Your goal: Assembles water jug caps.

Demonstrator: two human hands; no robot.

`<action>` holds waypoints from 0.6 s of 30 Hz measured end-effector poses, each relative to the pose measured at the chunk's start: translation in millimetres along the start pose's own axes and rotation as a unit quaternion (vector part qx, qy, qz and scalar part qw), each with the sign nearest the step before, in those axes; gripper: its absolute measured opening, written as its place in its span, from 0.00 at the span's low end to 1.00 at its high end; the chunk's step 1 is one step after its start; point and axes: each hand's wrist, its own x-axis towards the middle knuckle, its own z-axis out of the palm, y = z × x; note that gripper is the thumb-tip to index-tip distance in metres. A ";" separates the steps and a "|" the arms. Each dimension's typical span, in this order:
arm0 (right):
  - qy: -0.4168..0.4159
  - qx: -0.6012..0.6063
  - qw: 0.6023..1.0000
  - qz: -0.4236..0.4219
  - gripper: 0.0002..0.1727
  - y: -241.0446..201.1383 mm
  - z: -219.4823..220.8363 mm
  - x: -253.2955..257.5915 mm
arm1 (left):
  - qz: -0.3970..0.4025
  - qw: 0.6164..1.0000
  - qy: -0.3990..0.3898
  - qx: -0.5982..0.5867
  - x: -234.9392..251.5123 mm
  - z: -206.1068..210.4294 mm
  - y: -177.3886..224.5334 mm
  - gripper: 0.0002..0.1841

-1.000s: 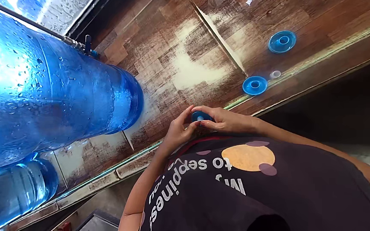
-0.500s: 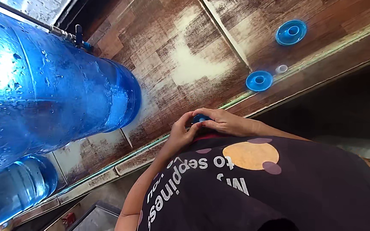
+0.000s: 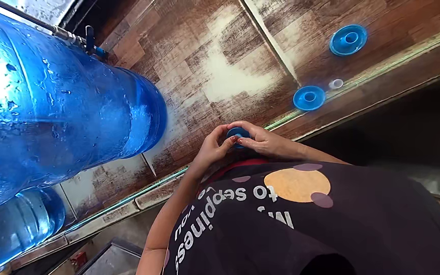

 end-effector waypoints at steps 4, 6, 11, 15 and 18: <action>0.017 0.056 0.998 -0.016 0.24 -10.5 -2.0 1.3 | 0.027 0.999 -0.030 -0.030 2.6 -3.1 7.7 0.26; 0.023 0.059 0.998 -0.015 0.25 -13.1 -2.5 -0.4 | 0.027 0.998 -0.040 -0.042 1.5 -2.7 9.9 0.26; 0.036 -0.046 0.996 -0.074 0.29 1.2 -6.3 -1.8 | 0.070 0.997 0.001 -0.013 5.2 7.2 3.2 0.20; 0.062 -0.117 0.982 -0.135 0.28 11.8 -10.2 0.0 | 0.096 0.995 0.028 -0.013 14.5 15.1 -2.5 0.19; 0.069 -0.115 0.984 -0.117 0.31 8.3 -14.4 -3.5 | 0.090 0.996 0.018 -0.010 19.0 18.1 3.6 0.19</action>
